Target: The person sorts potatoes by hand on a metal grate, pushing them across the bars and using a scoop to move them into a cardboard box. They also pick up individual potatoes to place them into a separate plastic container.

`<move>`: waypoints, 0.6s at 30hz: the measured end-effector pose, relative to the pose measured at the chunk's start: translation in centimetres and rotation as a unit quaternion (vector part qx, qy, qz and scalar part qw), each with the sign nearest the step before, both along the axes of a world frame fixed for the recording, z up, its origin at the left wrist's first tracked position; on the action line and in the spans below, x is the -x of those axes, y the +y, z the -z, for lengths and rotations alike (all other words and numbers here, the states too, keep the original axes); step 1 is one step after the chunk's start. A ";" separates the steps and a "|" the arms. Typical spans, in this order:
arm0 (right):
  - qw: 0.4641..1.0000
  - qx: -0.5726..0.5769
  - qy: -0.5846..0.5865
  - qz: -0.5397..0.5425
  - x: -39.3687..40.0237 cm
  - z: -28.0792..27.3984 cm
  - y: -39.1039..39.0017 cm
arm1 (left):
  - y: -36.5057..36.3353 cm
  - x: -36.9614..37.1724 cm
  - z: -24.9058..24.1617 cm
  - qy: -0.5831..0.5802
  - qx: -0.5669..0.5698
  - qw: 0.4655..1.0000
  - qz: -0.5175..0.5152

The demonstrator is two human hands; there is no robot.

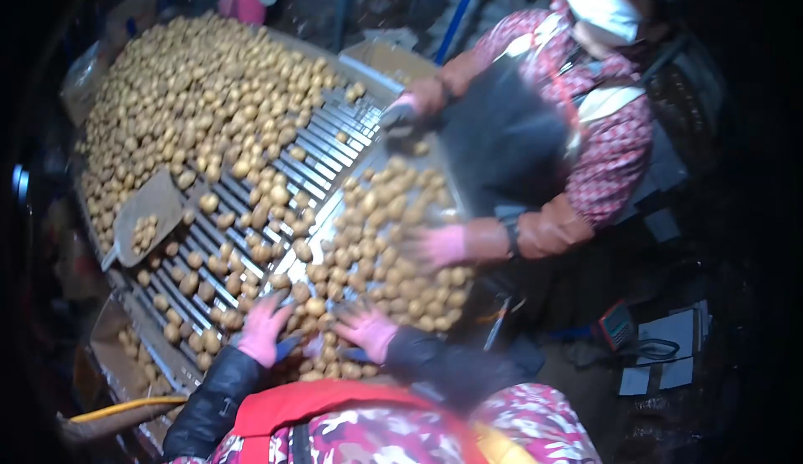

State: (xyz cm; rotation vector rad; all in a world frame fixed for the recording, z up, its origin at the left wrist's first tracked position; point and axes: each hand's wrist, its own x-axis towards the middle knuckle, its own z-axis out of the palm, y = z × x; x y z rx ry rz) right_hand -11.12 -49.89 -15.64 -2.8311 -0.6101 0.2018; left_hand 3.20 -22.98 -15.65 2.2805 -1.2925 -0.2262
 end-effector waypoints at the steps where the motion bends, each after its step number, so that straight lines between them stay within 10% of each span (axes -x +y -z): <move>1: 1.000 -0.012 -0.005 0.004 -1.0 0.0 -0.4 | 0.0 -1.7 -1.3 -0.051 0.005 0.999 -0.016; 5: 0.995 -0.015 -0.023 0.096 -2.7 -0.5 -1.8 | 1.9 -8.4 2.7 -0.163 -0.041 0.948 -0.271; 8: 0.973 0.032 -0.045 0.224 -1.9 1.3 -4.2 | 1.3 -9.7 1.7 -0.020 -0.149 0.919 -0.364; 12: 0.962 0.046 -0.010 0.268 -0.9 2.7 -5.8 | -4.4 -7.3 4.6 -0.109 -0.206 0.939 -0.254; 15: 0.960 0.079 0.013 0.268 -1.5 1.8 -4.9 | -7.2 -7.4 -1.7 0.056 0.007 0.995 -0.083; 18: 0.963 0.064 0.024 0.259 -1.9 2.0 -5.1 | -9.1 -10.6 -3.9 -0.119 0.067 0.991 0.001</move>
